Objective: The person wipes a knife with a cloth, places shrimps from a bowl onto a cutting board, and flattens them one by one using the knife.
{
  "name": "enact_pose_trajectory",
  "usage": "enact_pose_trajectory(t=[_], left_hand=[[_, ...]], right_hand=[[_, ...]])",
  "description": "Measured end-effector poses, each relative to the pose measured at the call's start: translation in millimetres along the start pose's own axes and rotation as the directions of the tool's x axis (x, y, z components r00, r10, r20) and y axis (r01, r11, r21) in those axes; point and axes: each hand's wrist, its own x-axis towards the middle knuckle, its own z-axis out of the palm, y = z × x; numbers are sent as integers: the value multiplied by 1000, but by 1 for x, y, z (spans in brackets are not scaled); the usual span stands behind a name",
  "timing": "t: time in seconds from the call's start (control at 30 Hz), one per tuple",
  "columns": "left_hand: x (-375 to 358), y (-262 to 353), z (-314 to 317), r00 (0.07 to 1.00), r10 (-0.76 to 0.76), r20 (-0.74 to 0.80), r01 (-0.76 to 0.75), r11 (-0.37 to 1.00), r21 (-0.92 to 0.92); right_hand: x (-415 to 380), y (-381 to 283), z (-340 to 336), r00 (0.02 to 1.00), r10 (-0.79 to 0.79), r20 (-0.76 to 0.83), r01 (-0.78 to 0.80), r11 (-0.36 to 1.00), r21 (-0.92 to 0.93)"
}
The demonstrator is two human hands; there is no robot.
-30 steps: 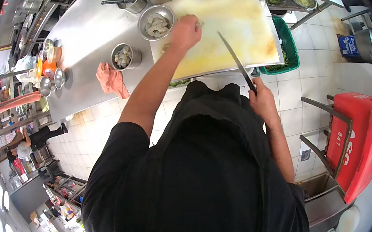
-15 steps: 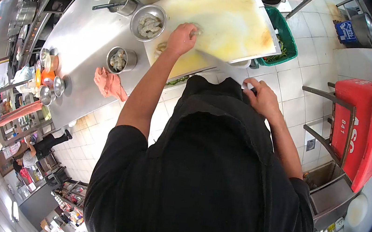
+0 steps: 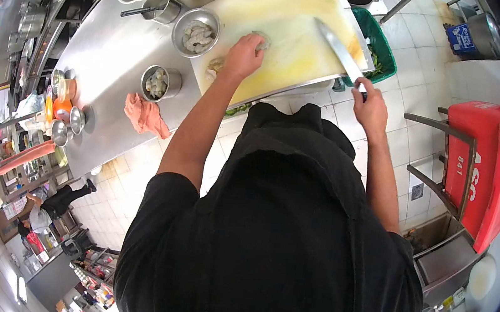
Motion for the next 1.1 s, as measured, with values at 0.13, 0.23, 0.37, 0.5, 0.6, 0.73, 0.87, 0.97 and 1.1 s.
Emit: enact_pose_trajectory(t=[0.13, 0.23, 0.37, 0.5, 0.6, 0.73, 0.87, 0.97, 1.1], left_hand=[[-3, 7, 10, 1000, -24, -20, 24, 1000, 8], [-8, 10, 20, 998, -45, -31, 45, 999, -17], [-13, 25, 28, 983, -170, -64, 167, 985, -51], [-21, 32, 37, 968, -220, -119, 216, 975, -41], [-20, 30, 38, 969, -202, -144, 201, 979, -22], [-32, 33, 35, 959, -245, -140, 239, 969, -61], [-37, 29, 34, 952, -174, -251, 156, 983, -92], [-39, 29, 23, 954, -77, -289, 76, 997, -17], [-37, 31, 20, 962, 56, -266, -34, 996, 88]], right_hand=[[10, -4, -18, 983, 65, -173, -72, 997, -31], [10, -11, -22, 979, 168, -115, -100, 889, 447], [6, -35, -9, 913, 406, 46, -209, 367, 906], [15, -43, 25, 883, 457, 104, -208, 182, 961], [19, -42, 22, 854, 481, 198, -246, 38, 969], [24, -23, 26, 864, 409, 295, -331, 19, 943], [6, -39, 7, 895, 320, 310, -375, 165, 912], [-7, -33, 16, 908, 100, 407, -414, 361, 836], [-11, -29, 44, 749, -28, 662, -565, 494, 661]])
